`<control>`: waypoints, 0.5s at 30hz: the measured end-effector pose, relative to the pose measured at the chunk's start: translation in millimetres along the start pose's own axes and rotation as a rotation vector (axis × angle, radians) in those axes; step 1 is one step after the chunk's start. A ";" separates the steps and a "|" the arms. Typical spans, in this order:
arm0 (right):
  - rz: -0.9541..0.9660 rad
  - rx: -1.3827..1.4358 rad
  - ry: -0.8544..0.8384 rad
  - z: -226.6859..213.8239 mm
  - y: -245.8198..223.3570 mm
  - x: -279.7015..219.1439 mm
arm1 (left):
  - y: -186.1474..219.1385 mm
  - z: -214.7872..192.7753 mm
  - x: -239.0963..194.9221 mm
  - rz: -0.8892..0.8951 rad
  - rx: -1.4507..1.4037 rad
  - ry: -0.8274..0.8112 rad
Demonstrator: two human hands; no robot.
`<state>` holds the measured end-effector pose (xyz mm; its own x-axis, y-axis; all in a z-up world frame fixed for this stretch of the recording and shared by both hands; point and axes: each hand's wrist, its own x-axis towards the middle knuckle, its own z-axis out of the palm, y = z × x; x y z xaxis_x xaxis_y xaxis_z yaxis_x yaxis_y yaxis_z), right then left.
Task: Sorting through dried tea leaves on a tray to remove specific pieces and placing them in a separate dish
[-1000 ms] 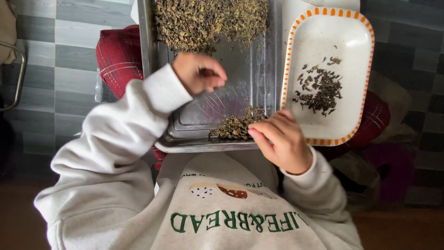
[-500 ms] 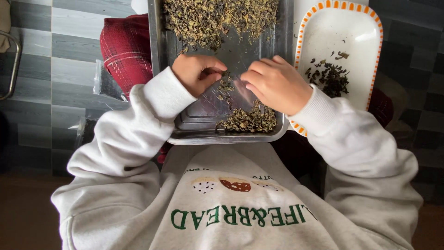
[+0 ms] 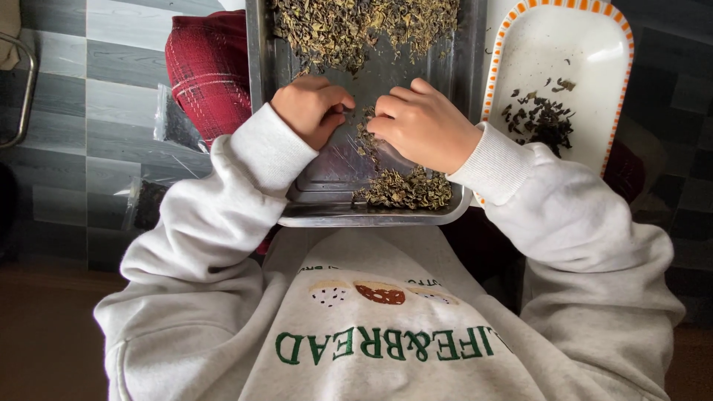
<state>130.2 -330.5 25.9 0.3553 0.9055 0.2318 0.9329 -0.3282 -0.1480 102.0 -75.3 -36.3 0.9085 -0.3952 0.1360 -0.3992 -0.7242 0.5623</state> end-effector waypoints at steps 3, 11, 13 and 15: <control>0.007 0.023 -0.031 2.3 2.5 -0.8 | -4.4 4.3 -3.1 -0.037 -0.016 -0.002; 0.214 0.651 -0.143 -44.6 5.6 7.8 | 38.8 -25.2 -7.1 0.095 -0.079 0.030; 0.417 0.886 -0.163 -52.6 12.8 6.2 | 62.5 -43.4 -4.5 0.330 -0.150 -0.145; 0.469 0.988 -0.139 -61.9 8.9 6.8 | 58.9 -15.8 -8.8 0.388 -0.075 -0.115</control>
<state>144.5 -343.9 85.7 0.5946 0.7899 -0.1500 0.2273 -0.3441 -0.9110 72.5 -105.5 8.4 0.6710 -0.6943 0.2600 -0.6954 -0.4678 0.5455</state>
